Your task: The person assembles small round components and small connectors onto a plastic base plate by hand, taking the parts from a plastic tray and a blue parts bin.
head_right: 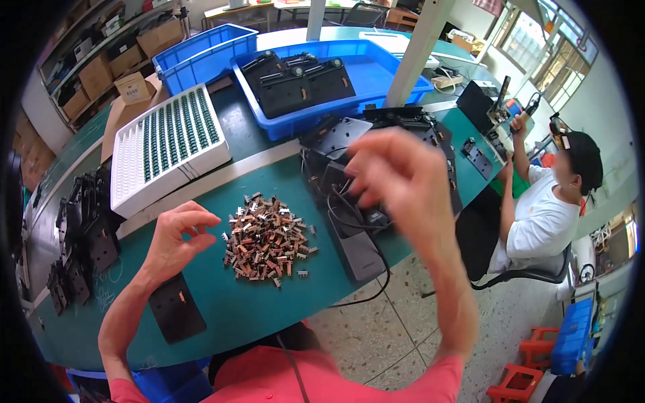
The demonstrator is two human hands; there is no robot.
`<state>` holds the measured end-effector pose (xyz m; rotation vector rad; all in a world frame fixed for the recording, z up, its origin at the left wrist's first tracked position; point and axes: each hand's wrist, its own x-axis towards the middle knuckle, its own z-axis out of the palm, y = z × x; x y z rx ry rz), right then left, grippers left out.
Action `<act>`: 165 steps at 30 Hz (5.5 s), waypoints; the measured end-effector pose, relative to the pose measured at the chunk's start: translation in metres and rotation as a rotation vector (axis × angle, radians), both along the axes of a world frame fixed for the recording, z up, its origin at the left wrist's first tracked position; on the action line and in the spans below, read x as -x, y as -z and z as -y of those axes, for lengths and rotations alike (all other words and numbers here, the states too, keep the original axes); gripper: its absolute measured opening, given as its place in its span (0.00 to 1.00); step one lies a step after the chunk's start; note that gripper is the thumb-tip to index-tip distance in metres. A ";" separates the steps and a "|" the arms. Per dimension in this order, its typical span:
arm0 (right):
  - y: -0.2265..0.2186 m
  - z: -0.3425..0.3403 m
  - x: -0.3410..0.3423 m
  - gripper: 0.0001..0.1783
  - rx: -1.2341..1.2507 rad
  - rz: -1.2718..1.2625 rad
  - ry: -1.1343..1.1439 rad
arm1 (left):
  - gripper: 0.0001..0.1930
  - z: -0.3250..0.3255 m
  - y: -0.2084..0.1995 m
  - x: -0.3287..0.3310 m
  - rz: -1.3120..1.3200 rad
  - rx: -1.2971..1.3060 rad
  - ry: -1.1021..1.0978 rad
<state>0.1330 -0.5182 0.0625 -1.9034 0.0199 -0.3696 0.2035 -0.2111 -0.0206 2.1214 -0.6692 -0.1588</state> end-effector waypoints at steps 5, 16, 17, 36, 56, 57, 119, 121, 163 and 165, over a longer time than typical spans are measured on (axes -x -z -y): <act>0.016 0.077 -0.070 0.14 0.266 -0.152 0.187 | 0.15 0.007 -0.001 -0.002 -0.008 -0.001 0.048; 0.065 0.096 -0.125 0.18 -0.019 -0.318 0.087 | 0.13 -0.007 0.004 0.009 -0.031 -0.013 0.075; 0.068 0.097 -0.126 0.18 -0.017 -0.319 0.085 | 0.13 -0.007 0.005 0.010 -0.031 -0.012 0.073; 0.095 0.114 -0.142 0.18 -0.256 -0.271 0.117 | 0.12 -0.015 0.015 0.021 -0.103 -0.014 0.086; 0.037 0.115 -0.108 0.16 -0.445 -0.046 0.252 | 0.11 -0.015 0.016 0.039 -0.144 -0.044 0.121; 0.033 0.111 -0.108 0.16 -0.429 -0.037 0.248 | 0.11 -0.017 0.018 0.038 -0.154 -0.039 0.122; 0.089 -0.140 0.037 0.08 0.283 0.254 -0.331 | 0.23 -0.071 0.006 0.094 -0.975 0.623 -0.176; 0.097 -0.151 0.024 0.10 0.413 0.404 -0.384 | 0.23 -0.070 0.006 0.096 -0.974 0.621 -0.172; 0.114 -0.116 0.023 0.09 -0.573 -0.554 -0.388 | 0.20 -0.071 0.021 0.109 -0.878 0.646 -0.303; 0.115 -0.117 0.024 0.08 -0.647 -0.570 -0.360 | 0.20 -0.071 0.022 0.109 -0.877 0.645 -0.306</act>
